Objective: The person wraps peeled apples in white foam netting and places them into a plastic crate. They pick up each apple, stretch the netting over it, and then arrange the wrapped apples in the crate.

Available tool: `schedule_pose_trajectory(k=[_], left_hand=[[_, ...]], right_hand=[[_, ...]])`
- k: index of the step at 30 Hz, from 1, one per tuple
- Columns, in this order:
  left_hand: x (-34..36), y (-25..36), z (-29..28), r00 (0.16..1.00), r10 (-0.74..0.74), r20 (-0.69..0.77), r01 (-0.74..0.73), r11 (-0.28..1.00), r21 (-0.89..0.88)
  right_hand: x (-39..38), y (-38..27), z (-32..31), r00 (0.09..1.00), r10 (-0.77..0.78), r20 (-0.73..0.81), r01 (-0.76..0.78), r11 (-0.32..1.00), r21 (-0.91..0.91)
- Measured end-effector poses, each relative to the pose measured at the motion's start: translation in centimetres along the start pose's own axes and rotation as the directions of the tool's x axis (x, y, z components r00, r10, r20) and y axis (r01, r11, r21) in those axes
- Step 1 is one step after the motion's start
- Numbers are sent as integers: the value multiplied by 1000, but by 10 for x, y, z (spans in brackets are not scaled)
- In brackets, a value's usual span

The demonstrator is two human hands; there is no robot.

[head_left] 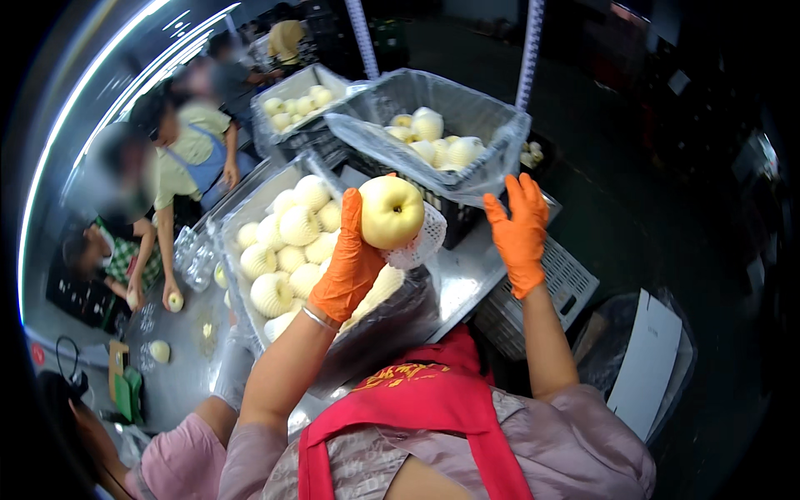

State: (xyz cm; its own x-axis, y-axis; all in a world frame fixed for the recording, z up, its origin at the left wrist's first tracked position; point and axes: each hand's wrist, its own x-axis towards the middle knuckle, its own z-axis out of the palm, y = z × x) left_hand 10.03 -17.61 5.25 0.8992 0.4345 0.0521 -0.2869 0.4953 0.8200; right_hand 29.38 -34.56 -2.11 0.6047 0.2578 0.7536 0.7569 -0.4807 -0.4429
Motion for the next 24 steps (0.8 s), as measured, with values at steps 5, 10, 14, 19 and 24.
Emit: schedule_pose_trajectory(k=[5, 10, 14, 19, 24], left_hand=[[-2, 15, -56, 996, 66, -56, -65, 997, 29], [-15, 11, -50, 979, 169, -118, -166, 986, 31], [-18, 1, -57, 939, 294, -177, -277, 954, 116], [-14, -9, -63, 942, 304, -140, -284, 947, 149], [-14, -16, -54, 981, 192, -6, -190, 973, 130]], right_hand=[[21, -101, -26, 984, -165, 70, 90, 794, 601], [20, -147, -19, 834, -549, 53, 442, 723, 532], [6, -160, -13, 835, -530, 146, 403, 771, 494], [-4, -150, 1, 851, -491, 187, 320, 767, 557], [5, -128, -16, 869, -364, 335, -51, 609, 792]])
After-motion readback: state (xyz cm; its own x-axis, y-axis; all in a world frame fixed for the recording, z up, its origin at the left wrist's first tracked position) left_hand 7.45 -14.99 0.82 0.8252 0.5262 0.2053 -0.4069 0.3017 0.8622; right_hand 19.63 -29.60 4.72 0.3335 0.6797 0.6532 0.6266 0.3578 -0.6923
